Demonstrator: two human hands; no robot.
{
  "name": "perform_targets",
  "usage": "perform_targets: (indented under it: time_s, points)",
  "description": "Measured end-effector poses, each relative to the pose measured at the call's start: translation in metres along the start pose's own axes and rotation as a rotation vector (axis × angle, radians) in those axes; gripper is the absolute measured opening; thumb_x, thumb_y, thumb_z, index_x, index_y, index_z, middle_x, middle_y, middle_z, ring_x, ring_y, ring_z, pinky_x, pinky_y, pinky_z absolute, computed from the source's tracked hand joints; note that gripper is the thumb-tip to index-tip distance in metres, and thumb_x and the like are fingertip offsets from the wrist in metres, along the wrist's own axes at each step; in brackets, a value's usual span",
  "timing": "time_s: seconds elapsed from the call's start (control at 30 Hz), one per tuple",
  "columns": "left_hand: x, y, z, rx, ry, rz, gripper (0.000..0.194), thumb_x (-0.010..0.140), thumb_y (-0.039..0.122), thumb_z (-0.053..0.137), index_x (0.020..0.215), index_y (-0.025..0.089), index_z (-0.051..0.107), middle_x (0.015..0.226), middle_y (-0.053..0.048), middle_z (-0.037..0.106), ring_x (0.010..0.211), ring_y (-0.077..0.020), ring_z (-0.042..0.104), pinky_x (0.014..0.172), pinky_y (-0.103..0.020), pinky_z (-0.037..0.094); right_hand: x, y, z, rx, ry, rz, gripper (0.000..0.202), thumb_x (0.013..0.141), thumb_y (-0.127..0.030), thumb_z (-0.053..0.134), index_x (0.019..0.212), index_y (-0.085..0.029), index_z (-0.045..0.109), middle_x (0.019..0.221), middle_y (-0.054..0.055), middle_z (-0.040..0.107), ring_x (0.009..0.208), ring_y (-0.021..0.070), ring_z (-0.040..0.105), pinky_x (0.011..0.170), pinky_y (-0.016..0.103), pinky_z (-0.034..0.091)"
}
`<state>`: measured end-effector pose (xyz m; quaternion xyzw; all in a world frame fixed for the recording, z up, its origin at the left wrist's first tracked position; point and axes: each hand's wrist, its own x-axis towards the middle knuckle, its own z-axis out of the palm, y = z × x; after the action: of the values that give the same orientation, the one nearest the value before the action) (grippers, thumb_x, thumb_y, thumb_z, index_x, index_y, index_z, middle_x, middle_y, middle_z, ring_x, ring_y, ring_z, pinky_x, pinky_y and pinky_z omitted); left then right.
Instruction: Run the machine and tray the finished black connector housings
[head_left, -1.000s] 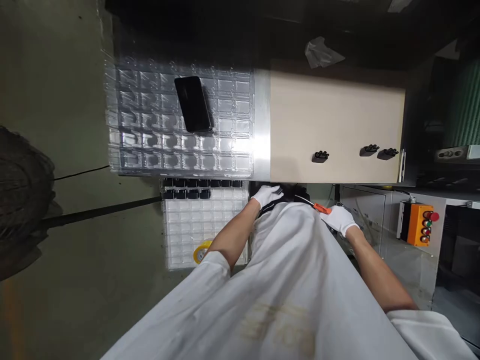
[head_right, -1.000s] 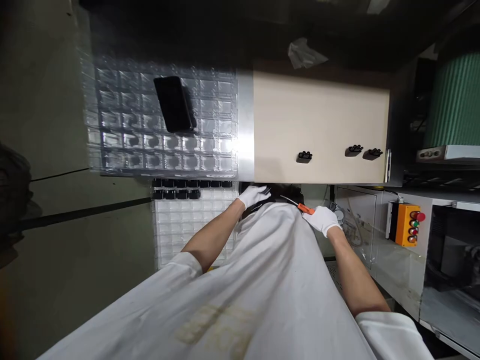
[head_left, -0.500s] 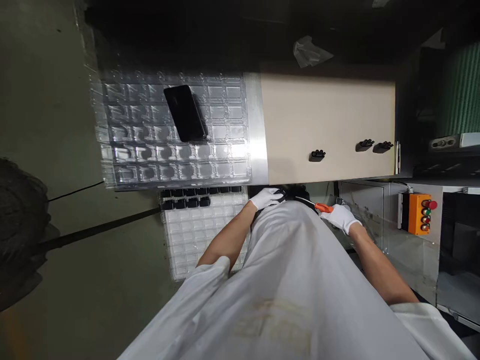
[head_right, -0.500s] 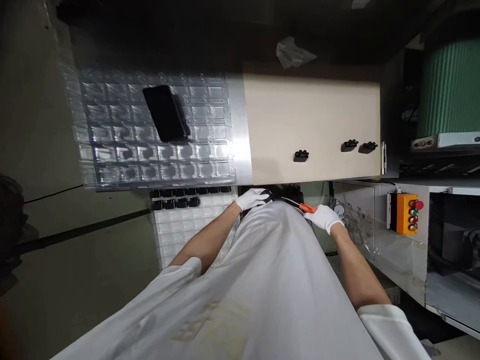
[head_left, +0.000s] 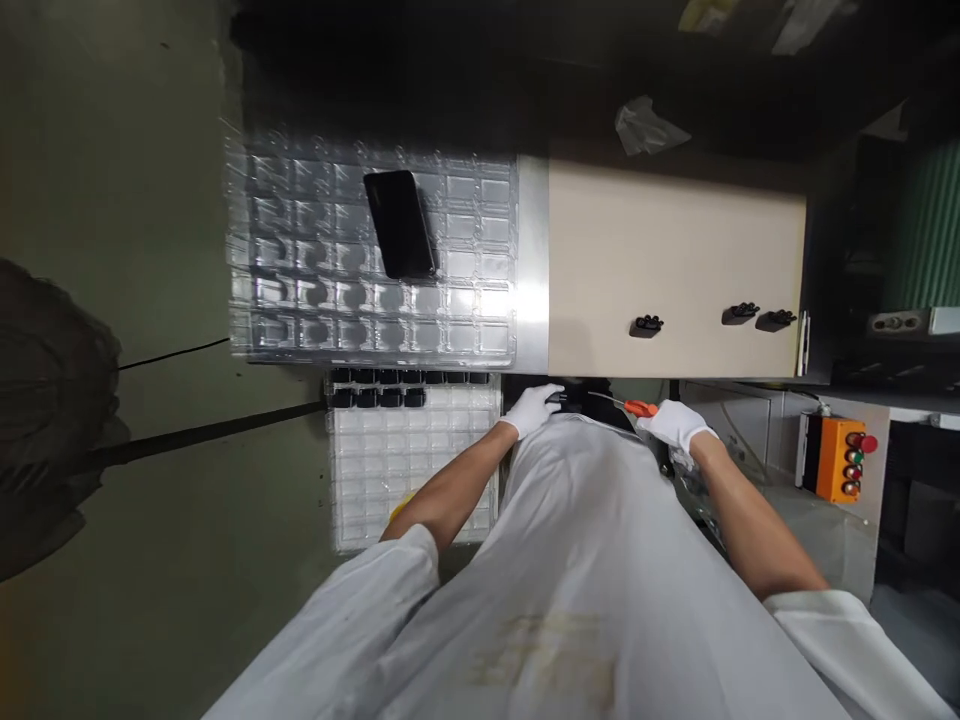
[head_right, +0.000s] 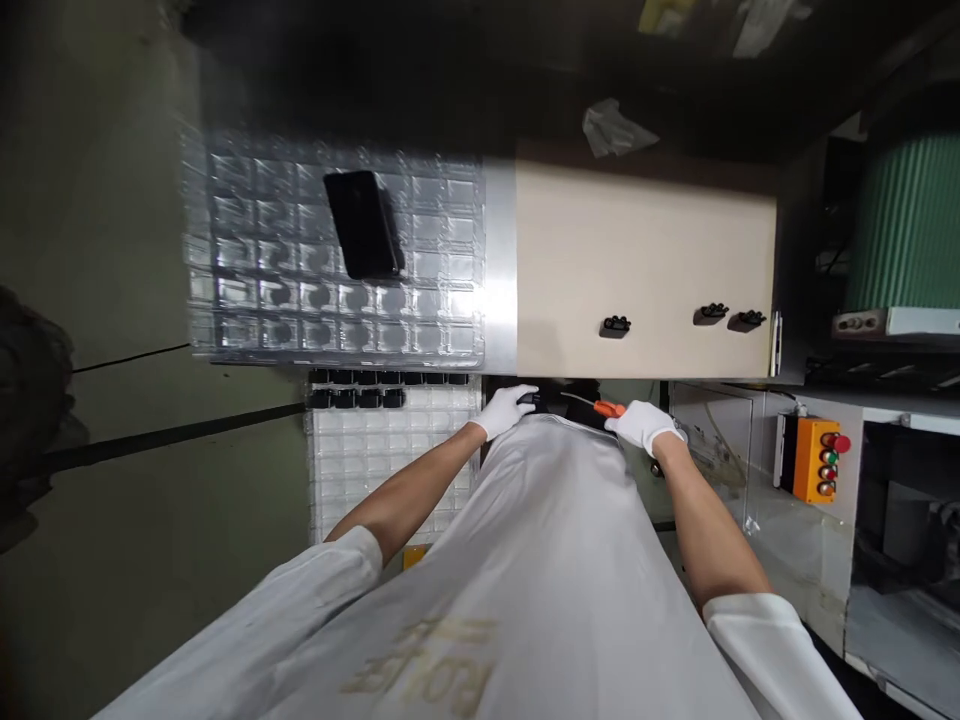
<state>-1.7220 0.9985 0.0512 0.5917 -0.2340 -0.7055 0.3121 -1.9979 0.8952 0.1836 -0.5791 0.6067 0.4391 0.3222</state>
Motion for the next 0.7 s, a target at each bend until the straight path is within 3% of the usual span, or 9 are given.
perform_targets:
  time_s: [0.13, 0.23, 0.33, 0.47, 0.6, 0.7]
  points:
    - [-0.004, -0.007, 0.018, -0.195, 0.029, -0.057, 0.029, 0.071, 0.019, 0.091, 0.095, 0.015, 0.077, 0.100, -0.008, 0.078, 0.108, -0.0263, 0.071, 0.108, -0.041, 0.054, 0.000, 0.019, 0.003, 0.037, -0.045, -0.039, 0.050, 0.084, -0.054, 0.064, 0.102, -0.010, 0.079, 0.092, 0.018, 0.077, 0.078, 0.0253, 0.072, 0.061, 0.031, 0.042]
    - [-0.008, -0.006, 0.032, -0.380, -0.010, -0.108, 0.033, 0.075, 0.038, 0.091, 0.087, 0.014, 0.073, 0.083, -0.008, 0.074, 0.086, -0.0231, 0.074, 0.085, -0.035, 0.061, -0.003, 0.030, 0.005, 0.053, -0.055, -0.082, 0.041, 0.085, -0.051, 0.065, 0.089, -0.012, 0.078, 0.084, 0.014, 0.075, 0.073, 0.0225, 0.069, 0.059, 0.030, 0.040]
    - [-0.016, 0.000, 0.041, -0.517, -0.066, -0.143, 0.041, 0.074, 0.046, 0.092, 0.089, 0.014, 0.072, 0.086, -0.011, 0.073, 0.081, -0.0221, 0.074, 0.077, -0.032, 0.061, 0.000, 0.039, 0.005, 0.076, -0.074, -0.120, 0.033, 0.087, -0.045, 0.065, 0.078, -0.015, 0.075, 0.074, 0.010, 0.073, 0.067, 0.0206, 0.069, 0.058, 0.028, 0.042]
    - [-0.033, 0.021, 0.052, -0.578, -0.113, -0.167, 0.049, 0.061, 0.040, 0.100, 0.091, 0.011, 0.074, 0.089, -0.013, 0.073, 0.079, -0.0238, 0.075, 0.074, -0.034, 0.061, 0.013, 0.049, -0.005, 0.070, -0.079, -0.164, 0.033, 0.089, -0.040, 0.069, 0.066, -0.018, 0.068, 0.069, 0.009, 0.071, 0.072, 0.0238, 0.073, 0.064, 0.030, 0.049]
    - [-0.069, 0.063, 0.061, -0.599, -0.027, -0.073, 0.047, 0.062, 0.035, 0.100, 0.096, 0.012, 0.077, 0.099, -0.013, 0.074, 0.091, -0.0235, 0.075, 0.088, -0.033, 0.061, 0.021, 0.061, -0.021, 0.044, -0.066, -0.219, 0.027, 0.097, -0.045, 0.070, 0.097, -0.018, 0.074, 0.097, 0.007, 0.074, 0.090, 0.0212, 0.073, 0.080, 0.033, 0.058]
    - [-0.107, 0.109, 0.054, -0.582, 0.160, 0.065, 0.037, 0.073, 0.033, 0.094, 0.103, 0.018, 0.079, 0.112, -0.010, 0.075, 0.102, -0.0207, 0.073, 0.093, -0.028, 0.058, 0.016, 0.070, -0.032, 0.050, -0.042, -0.301, 0.030, 0.100, -0.043, 0.069, 0.123, -0.023, 0.069, 0.122, 0.008, 0.069, 0.108, 0.0212, 0.069, 0.091, 0.037, 0.060]
